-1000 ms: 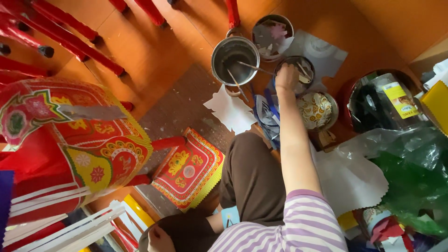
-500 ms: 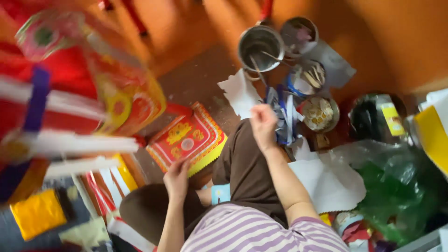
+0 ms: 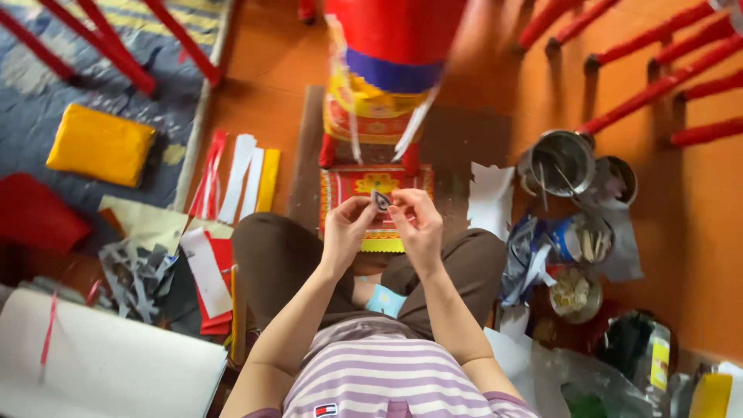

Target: Decorating paper-mache horse figures by cutting and gluing paper ornaments

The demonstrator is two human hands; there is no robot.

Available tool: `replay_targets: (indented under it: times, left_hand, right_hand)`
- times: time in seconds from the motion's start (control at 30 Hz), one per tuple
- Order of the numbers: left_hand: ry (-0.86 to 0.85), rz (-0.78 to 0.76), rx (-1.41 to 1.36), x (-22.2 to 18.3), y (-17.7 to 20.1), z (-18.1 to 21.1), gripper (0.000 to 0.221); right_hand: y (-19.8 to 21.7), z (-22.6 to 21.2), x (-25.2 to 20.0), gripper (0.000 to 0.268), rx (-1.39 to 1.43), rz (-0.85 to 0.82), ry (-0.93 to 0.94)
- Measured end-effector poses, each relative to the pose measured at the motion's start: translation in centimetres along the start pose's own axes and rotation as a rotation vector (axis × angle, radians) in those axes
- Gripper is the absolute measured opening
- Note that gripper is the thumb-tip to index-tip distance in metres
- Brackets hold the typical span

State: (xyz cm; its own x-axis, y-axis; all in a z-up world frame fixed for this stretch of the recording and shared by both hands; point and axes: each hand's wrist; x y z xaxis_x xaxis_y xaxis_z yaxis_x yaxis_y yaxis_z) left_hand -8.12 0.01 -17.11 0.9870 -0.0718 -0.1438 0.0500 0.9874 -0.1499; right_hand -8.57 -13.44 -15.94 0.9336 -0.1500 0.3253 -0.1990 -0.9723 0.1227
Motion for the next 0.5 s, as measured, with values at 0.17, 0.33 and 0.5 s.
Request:
replay_targets:
  times: [0.17, 0.33, 0.5]
  left_hand:
    - [-0.029, -0.001, -0.073, 0.5, 2.7, -2.2, 0.012]
    - [-0.042, 0.007, -0.133, 0.4, 3.8, 0.1, 0.013]
    - [-0.102, 0.022, -0.117, 0.8, 4.9, 1.3, 0.012]
  right_hand:
    - [-2.2, 0.1, 0.0, 0.016, 0.166, -0.103, -0.241]
    - [-2.8, -0.2, 0.2, 0.012, 0.194, -0.076, -0.307]
    - [-3.0, -1.0, 0.5, 0.006, 0.245, -0.037, -0.382]
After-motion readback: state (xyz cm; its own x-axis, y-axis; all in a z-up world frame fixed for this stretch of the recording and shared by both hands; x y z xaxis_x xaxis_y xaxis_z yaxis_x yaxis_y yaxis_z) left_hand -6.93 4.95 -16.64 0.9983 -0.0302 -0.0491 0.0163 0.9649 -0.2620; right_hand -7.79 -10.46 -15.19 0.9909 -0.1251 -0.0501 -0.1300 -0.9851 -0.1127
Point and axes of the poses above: each hand's wrist, its own x-axis towards the middle knuckle, its own y-axis out of the back of the hand, z = x × y, and after that the axes turned 4 degrees about -z, right-handed
